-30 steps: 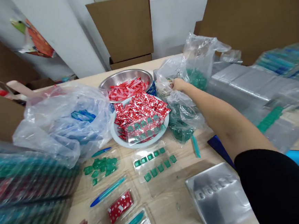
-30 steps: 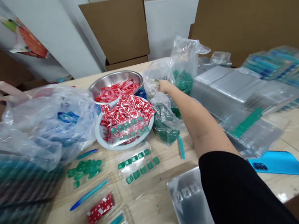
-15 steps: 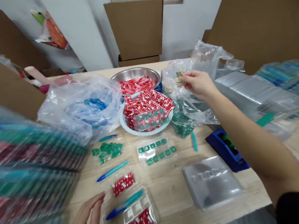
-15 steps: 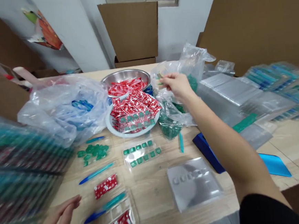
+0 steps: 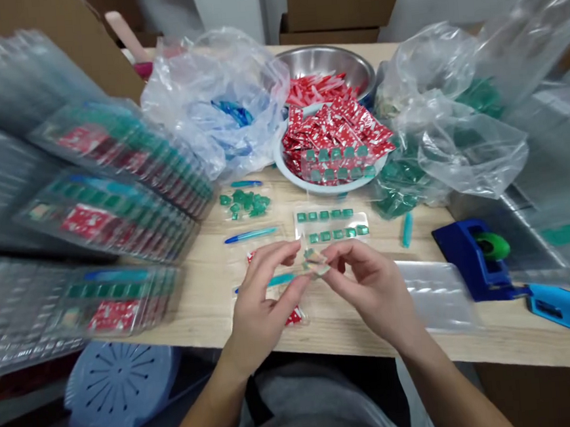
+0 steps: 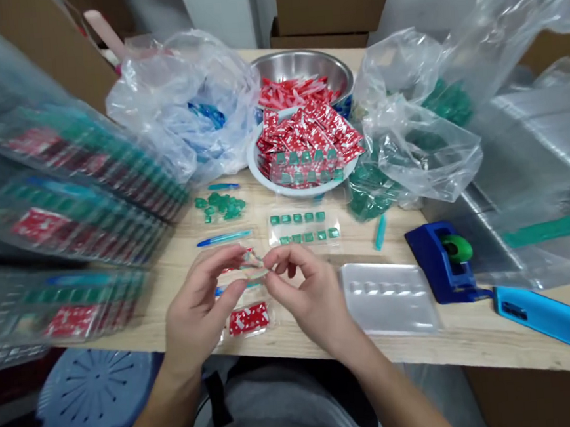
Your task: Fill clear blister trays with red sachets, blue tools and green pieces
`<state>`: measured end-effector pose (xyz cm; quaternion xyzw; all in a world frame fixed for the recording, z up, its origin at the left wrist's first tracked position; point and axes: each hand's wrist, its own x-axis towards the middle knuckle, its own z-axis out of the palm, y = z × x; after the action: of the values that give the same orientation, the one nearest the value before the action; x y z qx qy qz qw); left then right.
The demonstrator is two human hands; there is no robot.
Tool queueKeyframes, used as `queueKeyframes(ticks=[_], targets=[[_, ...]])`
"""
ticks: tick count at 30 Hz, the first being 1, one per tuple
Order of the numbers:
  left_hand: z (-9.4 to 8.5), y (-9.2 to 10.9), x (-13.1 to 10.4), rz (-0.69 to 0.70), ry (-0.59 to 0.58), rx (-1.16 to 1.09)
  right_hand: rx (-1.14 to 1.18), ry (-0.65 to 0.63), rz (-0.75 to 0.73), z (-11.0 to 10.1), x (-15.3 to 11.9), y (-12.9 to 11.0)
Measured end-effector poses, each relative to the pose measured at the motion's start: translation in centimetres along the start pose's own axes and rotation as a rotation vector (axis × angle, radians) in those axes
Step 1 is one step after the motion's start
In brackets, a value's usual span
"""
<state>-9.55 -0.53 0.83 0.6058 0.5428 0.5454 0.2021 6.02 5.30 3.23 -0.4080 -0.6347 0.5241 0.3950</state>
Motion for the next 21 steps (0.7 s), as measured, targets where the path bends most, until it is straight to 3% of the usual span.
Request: queueKeyframes(ticks=[5, 9, 15, 21], targets=[[-0.7, 0.2, -0.2, 0.206, 0.001, 0.247, -0.322, 0.027, -0.308, 0.5, -1.3, 0.0], [-0.7, 0.2, -0.3, 0.292, 0.033, 0.317, -0.423, 0.025, -0.452, 0.6, -1.3, -0.4], [-0.6, 0.0, -0.6, 0.295, 0.076, 0.236, -0.444, 0.053, -0.465, 1.2, -1.6, -0.2], [-0.6, 0.5, -0.8, 0.355, 0.047, 0.384, -0.504, 0.089, -0.475, 1.3, -2.0, -0.2]])
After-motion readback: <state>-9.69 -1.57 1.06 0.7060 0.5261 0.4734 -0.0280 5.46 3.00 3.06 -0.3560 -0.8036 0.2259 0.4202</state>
